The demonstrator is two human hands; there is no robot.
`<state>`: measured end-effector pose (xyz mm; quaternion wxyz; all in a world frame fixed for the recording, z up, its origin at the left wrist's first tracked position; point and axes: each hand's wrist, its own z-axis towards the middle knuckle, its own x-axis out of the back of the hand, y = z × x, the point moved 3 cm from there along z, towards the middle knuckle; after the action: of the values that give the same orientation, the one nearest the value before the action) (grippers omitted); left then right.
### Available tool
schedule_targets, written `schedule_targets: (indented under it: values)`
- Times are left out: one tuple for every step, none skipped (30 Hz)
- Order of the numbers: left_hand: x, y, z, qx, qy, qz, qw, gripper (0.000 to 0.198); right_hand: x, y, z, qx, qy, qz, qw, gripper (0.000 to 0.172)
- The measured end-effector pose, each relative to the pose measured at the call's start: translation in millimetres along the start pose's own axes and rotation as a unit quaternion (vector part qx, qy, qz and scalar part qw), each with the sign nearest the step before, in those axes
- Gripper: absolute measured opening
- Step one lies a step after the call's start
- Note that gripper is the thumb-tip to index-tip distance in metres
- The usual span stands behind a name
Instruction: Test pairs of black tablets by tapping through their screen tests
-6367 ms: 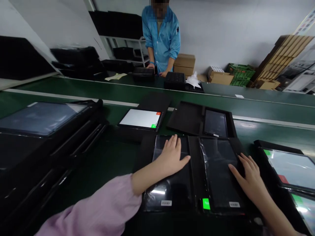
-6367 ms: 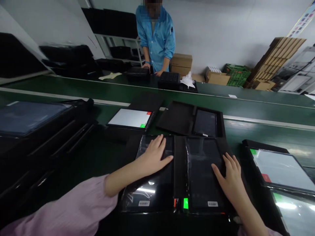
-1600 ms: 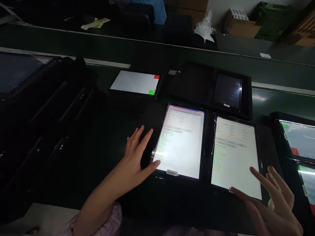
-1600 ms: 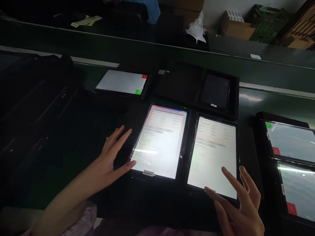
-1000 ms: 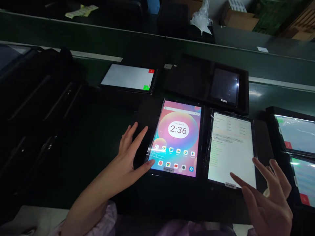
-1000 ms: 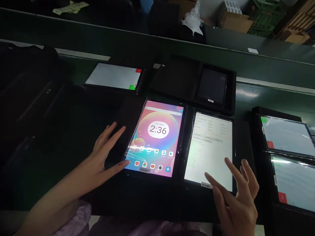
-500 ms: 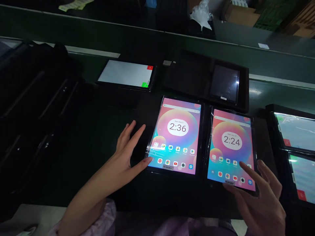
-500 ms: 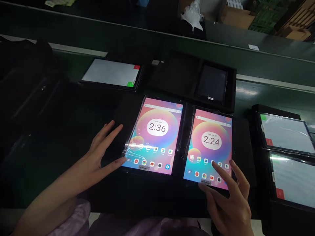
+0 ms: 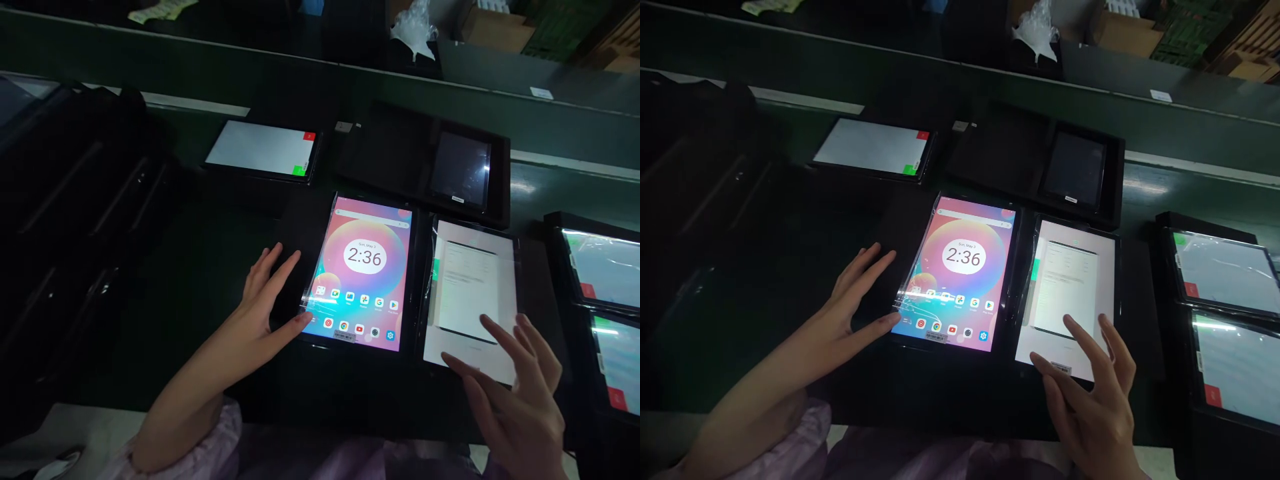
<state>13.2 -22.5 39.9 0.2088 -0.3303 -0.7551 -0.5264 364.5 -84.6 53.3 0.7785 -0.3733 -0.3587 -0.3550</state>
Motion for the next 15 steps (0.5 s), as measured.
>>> schedule_targets:
  values:
    - [-0.1, 0.2, 0.0, -0.001, 0.004, -0.002, 1.0, 0.09, -2.0, -0.7, 1.2, 0.004, -0.005, -0.005, 1.0, 0.026]
    - [-0.4, 0.0, -0.1, -0.002, 0.005, -0.006, 1.0, 0.09, -3.1, -0.6, 1.8, 0.001, -0.006, -0.01, 1.0, 0.026]
    - [-0.7, -0.5, -0.3, -0.003, 0.006, -0.011, 1.0, 0.089, -3.2, 0.0, 1.8, -0.006, -0.005, -0.013, 1.0, 0.026]
    - [-0.9, -1.1, -0.5, -0.005, 0.006, -0.015, 1.0, 0.089, -2.6, 1.0, 1.5, -0.014, -0.001, -0.015, 1.0, 0.026]
    - [-1.1, -1.7, -0.7, -0.007, 0.006, -0.017, 1.0, 0.088, -1.4, 2.0, 0.8, -0.02, 0.005, -0.016, 1.0, 0.026]
    - [-1.1, -2.1, -0.8, -0.008, 0.006, -0.016, 1.0, 0.087, 0.1, 3.0, 0.1, -0.024, 0.012, -0.016, 1.0, 0.026]
    - [-1.2, -2.2, -0.8, -0.007, 0.005, -0.013, 1.0, 0.087, 1.5, 3.8, -0.5, -0.022, 0.02, -0.016, 0.999, 0.026]
    - [-1.2, -2.1, -0.7, -0.006, 0.004, -0.008, 1.0, 0.087, 2.3, 4.5, -1.0, -0.018, 0.024, -0.015, 0.999, 0.026]
    - [-1.3, -1.6, -0.6, -0.004, 0.002, -0.003, 1.0, 0.088, 2.3, 5.2, -1.2, -0.016, 0.025, -0.013, 0.999, 0.026]
    - [-1.5, -0.8, -0.3, 0.0, -0.001, 0.0, 1.0, 0.089, 1.5, 6.1, -1.1, -0.019, 0.024, -0.012, 0.999, 0.026]
    - [-1.5, 0.1, -0.1, 0.003, -0.003, 0.002, 1.0, 0.091, 0.1, 7.0, -0.9, -0.025, 0.02, -0.012, 0.999, 0.026]
    - [-1.5, 1.2, 0.1, 0.006, -0.004, 0.002, 1.0, 0.092, -1.7, 7.9, -0.6, -0.032, 0.014, -0.013, 0.999, 0.026]
    - [-1.3, 2.1, 0.3, 0.009, -0.006, 0.001, 1.0, 0.093, -3.7, 8.5, -0.3, -0.036, 0.008, -0.014, 0.999, 0.026]
    - [-1.1, 2.8, 0.4, 0.012, -0.007, -0.001, 1.0, 0.094, -5.4, 8.9, -0.1, -0.038, 0.004, -0.017, 0.999, 0.027]
    - [-0.6, 3.3, 0.3, 0.013, -0.008, -0.003, 1.0, 0.095, -6.5, 9.3, 0.0, -0.039, 0.004, -0.019, 0.999, 0.027]
